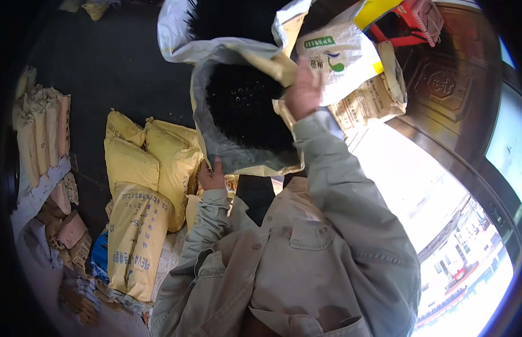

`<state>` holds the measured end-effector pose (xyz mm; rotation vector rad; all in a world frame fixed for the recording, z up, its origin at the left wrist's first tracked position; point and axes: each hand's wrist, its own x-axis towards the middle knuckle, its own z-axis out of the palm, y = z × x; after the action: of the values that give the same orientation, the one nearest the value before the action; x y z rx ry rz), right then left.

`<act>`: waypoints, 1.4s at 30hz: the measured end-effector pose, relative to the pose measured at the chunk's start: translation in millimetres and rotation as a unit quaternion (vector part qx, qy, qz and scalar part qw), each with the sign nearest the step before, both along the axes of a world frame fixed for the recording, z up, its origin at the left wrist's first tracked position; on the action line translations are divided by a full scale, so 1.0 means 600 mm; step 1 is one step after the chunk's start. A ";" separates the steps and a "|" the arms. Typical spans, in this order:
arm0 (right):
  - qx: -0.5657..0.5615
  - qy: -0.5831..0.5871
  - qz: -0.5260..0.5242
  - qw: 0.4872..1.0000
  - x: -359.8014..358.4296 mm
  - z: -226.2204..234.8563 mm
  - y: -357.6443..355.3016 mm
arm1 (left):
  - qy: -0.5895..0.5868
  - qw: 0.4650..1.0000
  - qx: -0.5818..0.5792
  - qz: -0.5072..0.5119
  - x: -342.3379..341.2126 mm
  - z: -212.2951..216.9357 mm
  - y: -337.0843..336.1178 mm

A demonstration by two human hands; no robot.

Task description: Filling large yellow sacks with dark material and tying them shut with string.

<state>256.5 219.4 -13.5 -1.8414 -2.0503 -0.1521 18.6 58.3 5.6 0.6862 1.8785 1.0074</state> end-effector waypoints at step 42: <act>-0.310 0.750 -0.360 0.460 0.240 0.011 -0.146 | -0.375 0.668 0.042 0.641 0.059 -0.076 -0.205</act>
<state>400.6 132.1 -7.0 -1.6686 0.0651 1.5717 53.9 -64.8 -39.8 -1.1484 1.3263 1.8162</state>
